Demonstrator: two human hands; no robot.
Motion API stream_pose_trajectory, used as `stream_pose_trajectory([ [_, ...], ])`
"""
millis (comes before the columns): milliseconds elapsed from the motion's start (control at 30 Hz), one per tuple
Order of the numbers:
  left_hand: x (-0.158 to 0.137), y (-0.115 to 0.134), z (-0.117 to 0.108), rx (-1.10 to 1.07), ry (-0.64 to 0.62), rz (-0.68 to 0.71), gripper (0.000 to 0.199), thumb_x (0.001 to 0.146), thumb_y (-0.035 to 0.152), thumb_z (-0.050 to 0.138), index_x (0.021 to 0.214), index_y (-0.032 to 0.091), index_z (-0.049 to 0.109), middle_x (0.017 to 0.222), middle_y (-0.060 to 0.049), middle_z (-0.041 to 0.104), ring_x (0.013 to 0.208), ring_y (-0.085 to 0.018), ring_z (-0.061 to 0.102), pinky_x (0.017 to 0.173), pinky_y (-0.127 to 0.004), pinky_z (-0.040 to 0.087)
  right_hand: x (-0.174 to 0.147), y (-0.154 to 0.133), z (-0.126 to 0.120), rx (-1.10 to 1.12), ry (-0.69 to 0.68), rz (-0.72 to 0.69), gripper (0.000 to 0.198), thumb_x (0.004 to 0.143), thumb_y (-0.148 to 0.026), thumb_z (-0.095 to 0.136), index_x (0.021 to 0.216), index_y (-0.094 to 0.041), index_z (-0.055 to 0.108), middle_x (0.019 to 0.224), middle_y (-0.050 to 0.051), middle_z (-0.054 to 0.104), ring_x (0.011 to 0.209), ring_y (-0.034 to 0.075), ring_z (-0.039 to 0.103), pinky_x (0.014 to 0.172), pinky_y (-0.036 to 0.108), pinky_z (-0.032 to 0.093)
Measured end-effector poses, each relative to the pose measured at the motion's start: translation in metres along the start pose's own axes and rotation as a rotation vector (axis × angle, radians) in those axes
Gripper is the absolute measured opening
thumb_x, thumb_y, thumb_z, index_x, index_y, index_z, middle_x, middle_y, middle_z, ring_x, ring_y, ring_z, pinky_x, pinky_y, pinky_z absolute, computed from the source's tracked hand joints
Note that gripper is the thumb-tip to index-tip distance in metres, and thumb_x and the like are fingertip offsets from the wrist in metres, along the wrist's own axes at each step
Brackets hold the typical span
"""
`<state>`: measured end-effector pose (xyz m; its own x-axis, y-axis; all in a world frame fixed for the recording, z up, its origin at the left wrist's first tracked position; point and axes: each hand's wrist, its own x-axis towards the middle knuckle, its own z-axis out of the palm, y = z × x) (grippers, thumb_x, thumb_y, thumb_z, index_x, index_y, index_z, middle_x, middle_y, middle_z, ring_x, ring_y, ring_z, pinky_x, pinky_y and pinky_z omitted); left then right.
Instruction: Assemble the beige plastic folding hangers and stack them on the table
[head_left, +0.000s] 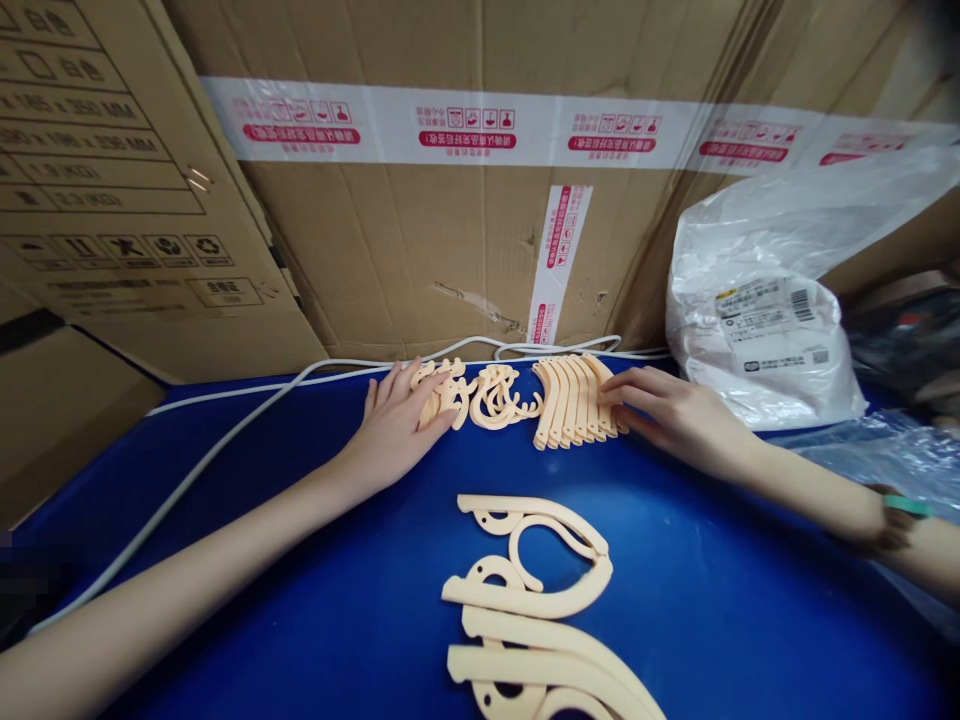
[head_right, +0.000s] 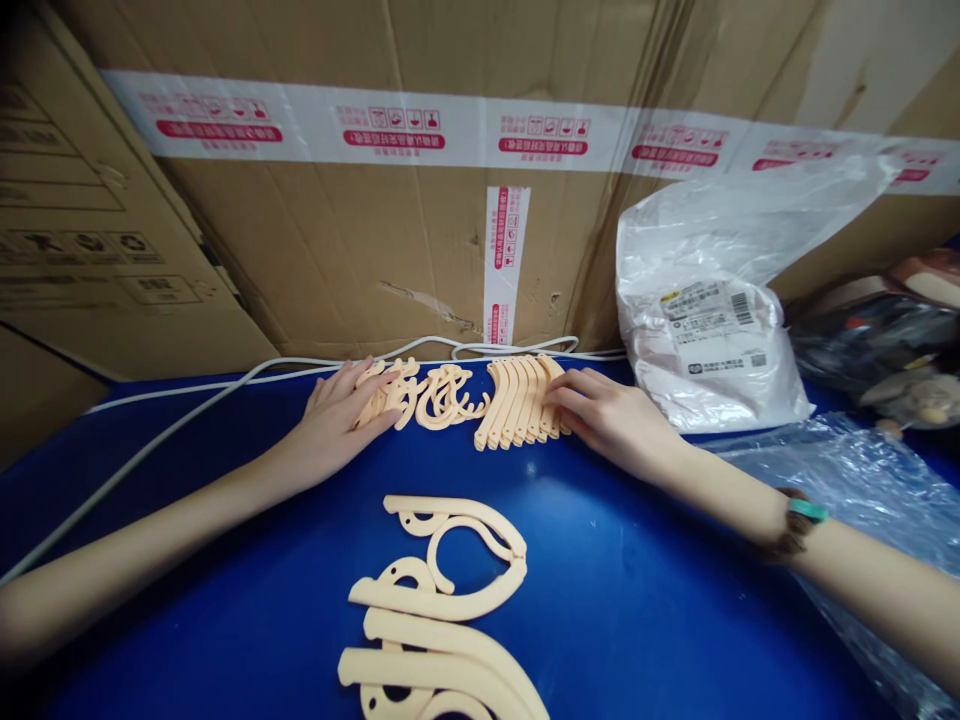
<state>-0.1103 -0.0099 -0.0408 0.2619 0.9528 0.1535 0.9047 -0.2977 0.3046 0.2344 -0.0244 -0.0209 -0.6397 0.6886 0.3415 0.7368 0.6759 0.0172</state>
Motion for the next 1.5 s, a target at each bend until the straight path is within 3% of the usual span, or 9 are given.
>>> stream_pose_trajectory([
  [100, -0.002, 0.007, -0.004, -0.010, 0.044, 0.013, 0.057, 0.094, 0.052, 0.038, 0.142, 0.021, 0.039, 0.156, -0.014, 0.023, 0.146, -0.034, 0.010, 0.114, -0.060, 0.010, 0.000, 0.000, -0.001, 0.071, -0.034, 0.022, 0.024, 0.095, -0.020, 0.041, 0.106, -0.019, 0.063, 0.113, 0.011, 0.064, 0.101, 0.022, 0.063, 0.080, 0.035, 0.054],
  [200, -0.004, 0.023, -0.010, 0.006, 0.114, 0.178, 0.057, 0.094, 0.050, 0.040, 0.141, 0.017, 0.039, 0.156, -0.013, 0.026, 0.147, -0.030, 0.011, 0.118, -0.054, 0.010, -0.002, 0.000, -0.002, 0.106, -0.049, 0.028, 0.024, 0.096, -0.020, 0.040, 0.105, -0.018, 0.062, 0.113, 0.011, 0.063, 0.098, 0.021, 0.064, 0.079, 0.035, 0.055],
  [367, -0.001, 0.059, -0.010, 0.035, 0.007, 0.500, 0.059, 0.093, 0.044, 0.048, 0.144, 0.017, 0.034, 0.151, -0.010, 0.038, 0.145, -0.025, 0.021, 0.120, -0.046, 0.012, -0.002, -0.001, -0.002, 0.114, -0.046, 0.037, 0.024, 0.096, -0.021, 0.040, 0.105, -0.018, 0.062, 0.112, 0.011, 0.064, 0.097, 0.022, 0.065, 0.080, 0.036, 0.055],
  [533, 0.010, 0.075, 0.003, 0.049, -0.051, 0.623, 0.053, 0.094, 0.041, 0.051, 0.139, 0.014, 0.043, 0.144, -0.010, 0.048, 0.144, -0.026, 0.024, 0.119, -0.047, 0.014, -0.002, 0.000, -0.005, 0.145, -0.012, 0.083, 0.026, 0.096, -0.027, 0.042, 0.108, -0.019, 0.063, 0.114, 0.012, 0.064, 0.102, 0.023, 0.064, 0.086, 0.039, 0.055],
  [700, 0.016, 0.079, 0.008, 0.038, -0.056, 0.647, 0.044, 0.096, 0.038, 0.048, 0.134, 0.017, 0.051, 0.141, -0.006, 0.053, 0.143, -0.024, 0.026, 0.119, -0.046, 0.014, -0.004, -0.001, -0.007, 0.174, -0.044, 0.095, 0.032, 0.096, -0.034, 0.044, 0.119, -0.024, 0.063, 0.126, 0.011, 0.060, 0.112, 0.024, 0.062, 0.093, 0.043, 0.053],
  [867, 0.018, 0.082, 0.008, 0.036, -0.051, 0.632, 0.039, 0.093, 0.036, 0.053, 0.127, 0.017, 0.060, 0.136, -0.006, 0.058, 0.141, -0.024, 0.032, 0.119, -0.046, 0.016, -0.007, -0.002, -0.002, 0.234, -0.033, 0.082, 0.031, 0.096, -0.033, 0.044, 0.119, -0.023, 0.063, 0.129, 0.011, 0.059, 0.116, 0.024, 0.059, 0.096, 0.042, 0.052],
  [1267, 0.021, 0.082, 0.009, 0.004, -0.044, 0.624, 0.037, 0.091, 0.037, 0.057, 0.124, 0.020, 0.061, 0.133, -0.006, 0.060, 0.139, -0.023, 0.035, 0.117, -0.049, 0.018, -0.008, -0.004, 0.000, 0.259, -0.009, 0.100, 0.031, 0.096, -0.032, 0.045, 0.120, -0.022, 0.061, 0.131, 0.013, 0.057, 0.116, 0.025, 0.060, 0.095, 0.045, 0.053],
  [1500, 0.021, 0.082, 0.011, 0.007, -0.047, 0.624, 0.038, 0.091, 0.036, 0.056, 0.125, 0.017, 0.060, 0.133, -0.006, 0.060, 0.138, -0.023, 0.036, 0.118, -0.047, 0.017, -0.008, -0.004, 0.001, 0.268, -0.063, 0.122, 0.032, 0.097, -0.034, 0.044, 0.125, -0.024, 0.055, 0.134, 0.012, 0.053, 0.121, 0.024, 0.055, 0.100, 0.044, 0.048],
])
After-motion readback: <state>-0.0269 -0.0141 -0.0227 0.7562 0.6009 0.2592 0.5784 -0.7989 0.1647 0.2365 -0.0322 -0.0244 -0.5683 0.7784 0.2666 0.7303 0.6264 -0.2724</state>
